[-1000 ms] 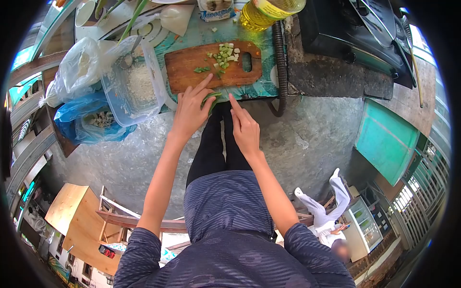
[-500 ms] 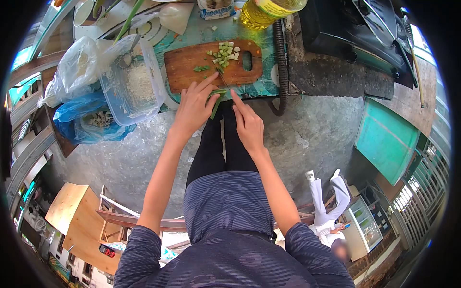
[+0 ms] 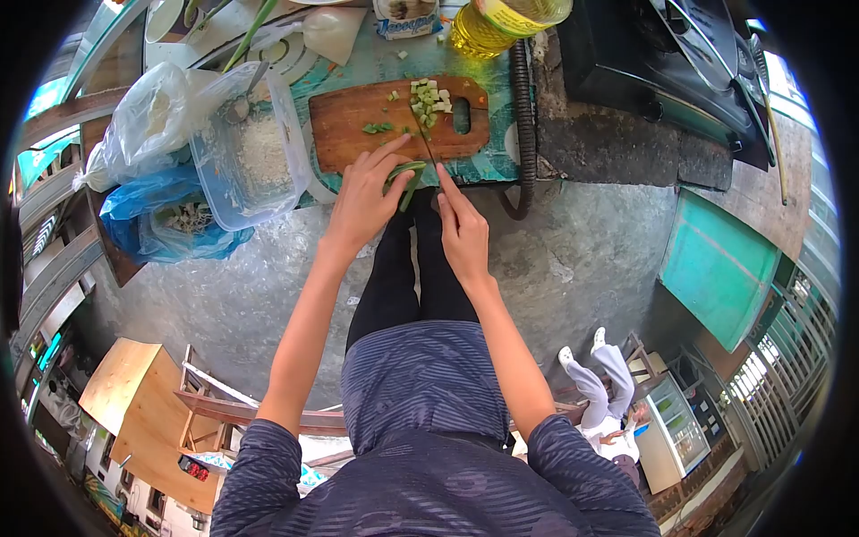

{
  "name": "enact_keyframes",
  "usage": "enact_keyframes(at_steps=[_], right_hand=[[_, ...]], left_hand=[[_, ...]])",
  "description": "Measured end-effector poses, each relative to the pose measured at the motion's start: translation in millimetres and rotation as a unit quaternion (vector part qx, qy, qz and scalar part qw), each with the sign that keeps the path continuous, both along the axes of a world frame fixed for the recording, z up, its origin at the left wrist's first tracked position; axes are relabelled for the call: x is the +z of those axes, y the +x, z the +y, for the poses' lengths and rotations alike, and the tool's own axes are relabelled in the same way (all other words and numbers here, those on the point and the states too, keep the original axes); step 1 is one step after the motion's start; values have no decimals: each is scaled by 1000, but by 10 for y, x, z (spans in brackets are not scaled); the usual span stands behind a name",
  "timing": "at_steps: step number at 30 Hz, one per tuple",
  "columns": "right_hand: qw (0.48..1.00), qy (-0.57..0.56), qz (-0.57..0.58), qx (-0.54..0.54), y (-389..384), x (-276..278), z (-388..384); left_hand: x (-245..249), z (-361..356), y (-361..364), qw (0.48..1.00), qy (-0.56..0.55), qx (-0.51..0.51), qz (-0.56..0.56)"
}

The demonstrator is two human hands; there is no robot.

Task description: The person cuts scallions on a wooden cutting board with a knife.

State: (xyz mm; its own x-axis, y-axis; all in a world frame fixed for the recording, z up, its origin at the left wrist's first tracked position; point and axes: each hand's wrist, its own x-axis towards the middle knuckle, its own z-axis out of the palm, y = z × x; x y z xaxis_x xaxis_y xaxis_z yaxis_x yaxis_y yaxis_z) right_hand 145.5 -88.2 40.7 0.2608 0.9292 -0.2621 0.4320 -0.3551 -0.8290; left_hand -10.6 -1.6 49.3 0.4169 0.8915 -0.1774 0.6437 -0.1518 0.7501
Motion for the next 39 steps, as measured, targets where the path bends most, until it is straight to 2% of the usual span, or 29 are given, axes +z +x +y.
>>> enact_keyframes(at_steps=[4, 9, 13, 16, 19, 25, 28, 34, 39], right_hand=[[999, -38, 32, -8, 13, 59, 9], [998, -30, 54, 12, -28, 28, -32], [990, -99, 96, 19, -81, 112, -41], [990, -74, 121, -2, -137, 109, -76], [987, -107, 121, -7, -148, 88, -104], [999, -28, 14, -7, -132, 17, -103], [995, -64, 57, -40, -99, 65, -114], [989, -66, 117, -61, -59, 89, -135], [987, -76, 137, -25, -39, 162, -112]], left_hand=[[-24, -14, -67, 998, 0, 29, -53], [-41, -35, -127, 997, -54, 40, -42], [-46, -50, -139, 996, -63, 44, -36], [-72, -66, -135, 997, -53, 46, -34], [-83, -65, -136, 996, -52, 52, -43], [-69, -27, -127, 998, -19, 53, -40], [-70, -33, -125, 997, -18, 55, -52], [-33, -32, -134, 985, -66, 80, -141], [19, -45, -284, 971, -52, 150, -180]])
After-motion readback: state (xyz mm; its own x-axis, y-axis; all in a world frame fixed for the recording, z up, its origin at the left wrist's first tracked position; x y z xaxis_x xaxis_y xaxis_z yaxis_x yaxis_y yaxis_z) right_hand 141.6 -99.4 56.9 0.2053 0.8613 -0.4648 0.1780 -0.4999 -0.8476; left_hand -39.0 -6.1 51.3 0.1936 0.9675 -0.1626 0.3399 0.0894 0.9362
